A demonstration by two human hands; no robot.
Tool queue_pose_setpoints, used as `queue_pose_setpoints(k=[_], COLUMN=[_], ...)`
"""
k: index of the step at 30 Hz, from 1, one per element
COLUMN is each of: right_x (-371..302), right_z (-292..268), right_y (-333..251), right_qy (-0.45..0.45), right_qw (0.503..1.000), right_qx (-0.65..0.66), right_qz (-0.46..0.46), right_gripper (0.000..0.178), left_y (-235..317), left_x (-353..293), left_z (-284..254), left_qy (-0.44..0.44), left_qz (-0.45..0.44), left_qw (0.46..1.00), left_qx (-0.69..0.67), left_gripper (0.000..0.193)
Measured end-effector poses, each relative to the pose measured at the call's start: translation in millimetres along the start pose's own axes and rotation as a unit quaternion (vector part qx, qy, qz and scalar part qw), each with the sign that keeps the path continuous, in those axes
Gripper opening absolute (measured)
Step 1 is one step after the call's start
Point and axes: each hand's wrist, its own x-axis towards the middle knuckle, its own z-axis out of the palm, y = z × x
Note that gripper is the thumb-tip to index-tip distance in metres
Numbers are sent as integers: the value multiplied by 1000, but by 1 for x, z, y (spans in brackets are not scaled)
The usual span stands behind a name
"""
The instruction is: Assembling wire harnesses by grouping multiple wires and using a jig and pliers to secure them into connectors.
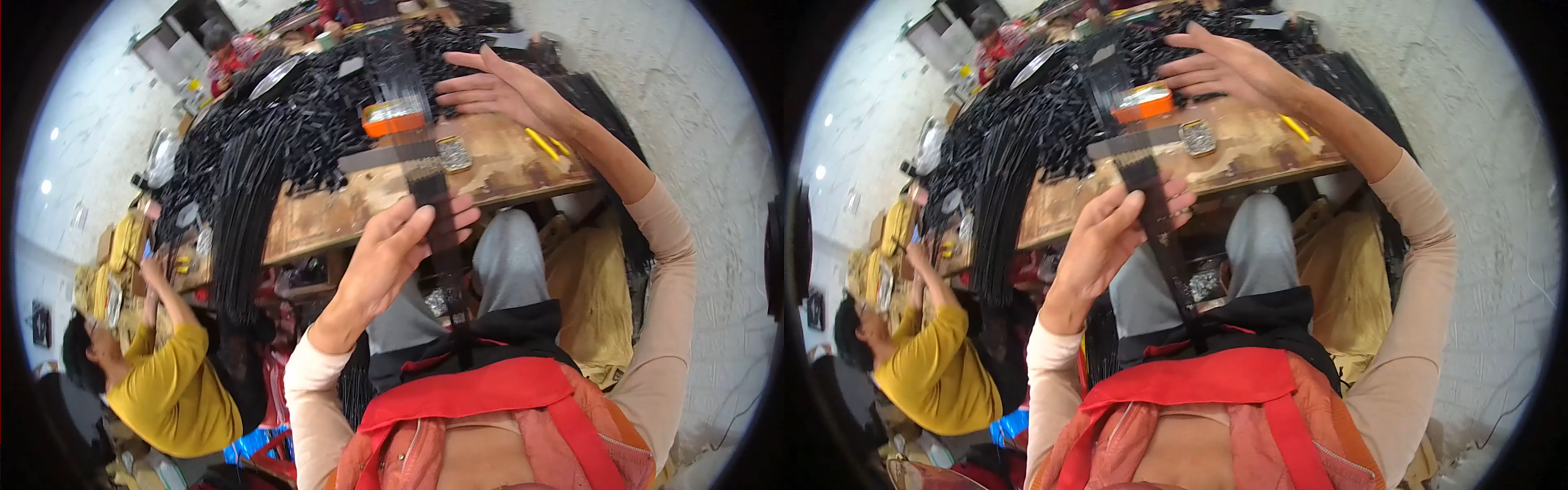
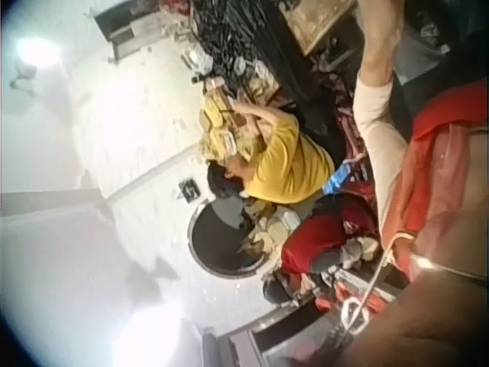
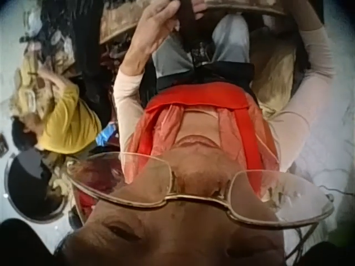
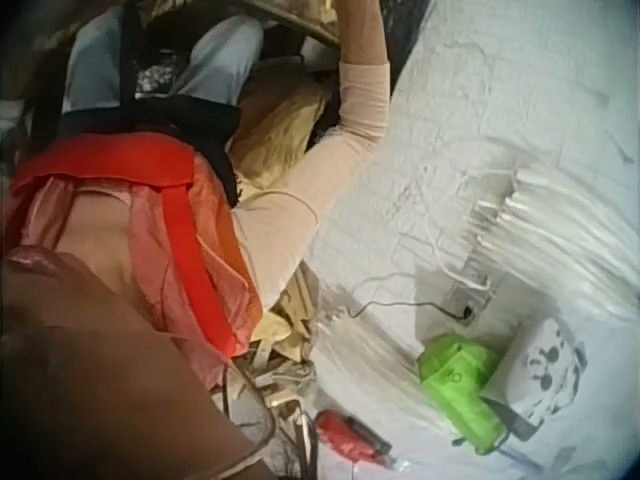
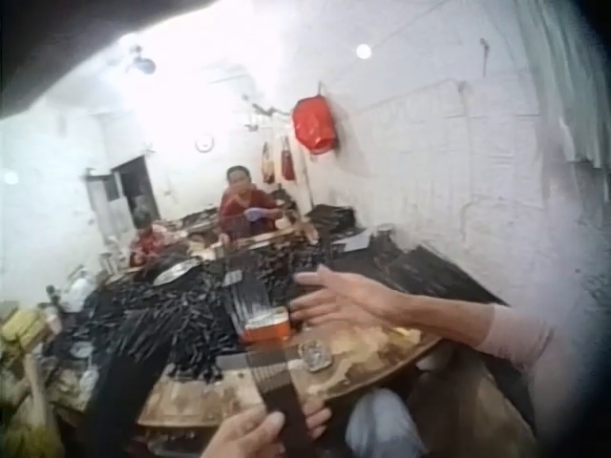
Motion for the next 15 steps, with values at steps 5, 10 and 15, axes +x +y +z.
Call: queue_pose_setpoints(k=[5,10,15], right_x=[11,-1,26], right_z=[87,96,99], right_y=[-12,1,-8], right_qy=[-141,-167,-54], right_qw=[970,970,998], right_qx=[186,165,-11], right_qz=[67,70,26], right_gripper=[62,51,39], left_y=[-5,0,23], left_x=[-5,-10,14], left_z=[-14,-21,-29], left_qy=[-12,2,15], left_qz=[-2,-7,29], left_qw=[1000,1000,998], left_qx=[-26,-27,47], left_gripper=[42,41,43])
